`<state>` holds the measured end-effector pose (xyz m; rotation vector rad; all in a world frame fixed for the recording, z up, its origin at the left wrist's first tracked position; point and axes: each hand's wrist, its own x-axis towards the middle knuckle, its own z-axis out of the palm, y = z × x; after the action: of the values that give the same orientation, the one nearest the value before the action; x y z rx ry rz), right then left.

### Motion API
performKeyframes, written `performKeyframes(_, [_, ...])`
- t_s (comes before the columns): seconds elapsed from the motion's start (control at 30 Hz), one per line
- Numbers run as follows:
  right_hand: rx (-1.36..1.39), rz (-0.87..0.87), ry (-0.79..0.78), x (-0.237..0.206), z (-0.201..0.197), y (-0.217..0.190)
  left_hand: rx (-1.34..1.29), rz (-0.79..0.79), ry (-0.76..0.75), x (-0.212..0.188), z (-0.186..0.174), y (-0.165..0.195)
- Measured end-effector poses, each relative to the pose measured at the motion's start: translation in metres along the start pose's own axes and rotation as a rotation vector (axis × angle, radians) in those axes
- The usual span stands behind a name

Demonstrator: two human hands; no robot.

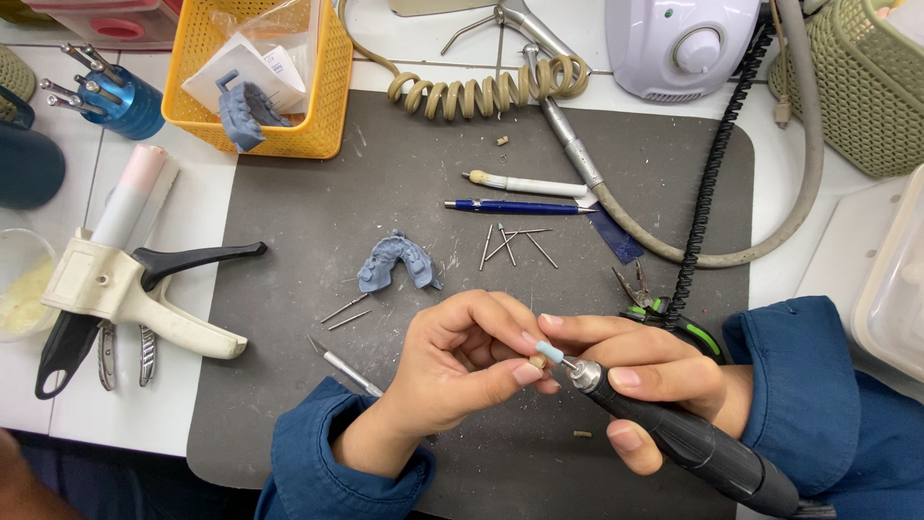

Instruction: The person uses a rotary handpiece to grind and shape a small beige dental prosthesis, then switches to a manual carving tool to refine its surface. The person repeatedly rotates and repositions the prosthesis while working on different areas.

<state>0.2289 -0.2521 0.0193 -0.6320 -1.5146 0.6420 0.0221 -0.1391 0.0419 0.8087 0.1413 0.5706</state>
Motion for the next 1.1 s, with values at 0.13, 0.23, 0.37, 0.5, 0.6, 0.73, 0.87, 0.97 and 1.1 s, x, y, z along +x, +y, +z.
performKeyframes(0.13, [-0.016,-0.023,-0.009,-0.0009,0.0011,0.0013,0.030,0.009,-0.014,0.0010,0.0000,0.0015])
performKeyframes(0.23, [-0.018,-0.032,0.002,-0.0015,0.0029,0.0019,0.032,0.008,-0.017,0.0010,0.0003,0.0021])
performKeyframes(0.37, [-0.017,-0.052,0.022,-0.0006,0.0064,0.0030,0.044,0.011,-0.019,0.0004,0.0006,0.0021])
performKeyframes(0.5, [-0.018,-0.096,0.006,0.0037,0.0033,0.0051,0.032,0.001,-0.012,0.0003,0.0005,0.0020])
performKeyframes(0.6, [-0.089,-0.125,-0.111,0.0059,-0.0016,0.0040,0.028,-0.007,-0.020,0.0002,-0.0004,0.0023])
performKeyframes(0.73, [-0.023,-0.091,0.007,0.0032,0.0052,0.0049,0.016,0.005,-0.010,-0.0001,0.0002,0.0004])
performKeyframes(0.87, [-0.057,-0.095,-0.014,0.0003,0.0048,0.0051,0.024,0.005,-0.010,0.0003,-0.0009,0.0012])
performKeyframes(0.97, [-0.013,-0.066,-0.030,-0.0004,0.0019,0.0040,0.032,0.011,-0.012,0.0001,-0.0010,0.0008])
performKeyframes(1.1, [0.011,-0.012,0.012,-0.0005,0.0024,0.0015,0.027,0.021,-0.013,0.0010,-0.0015,0.0002])
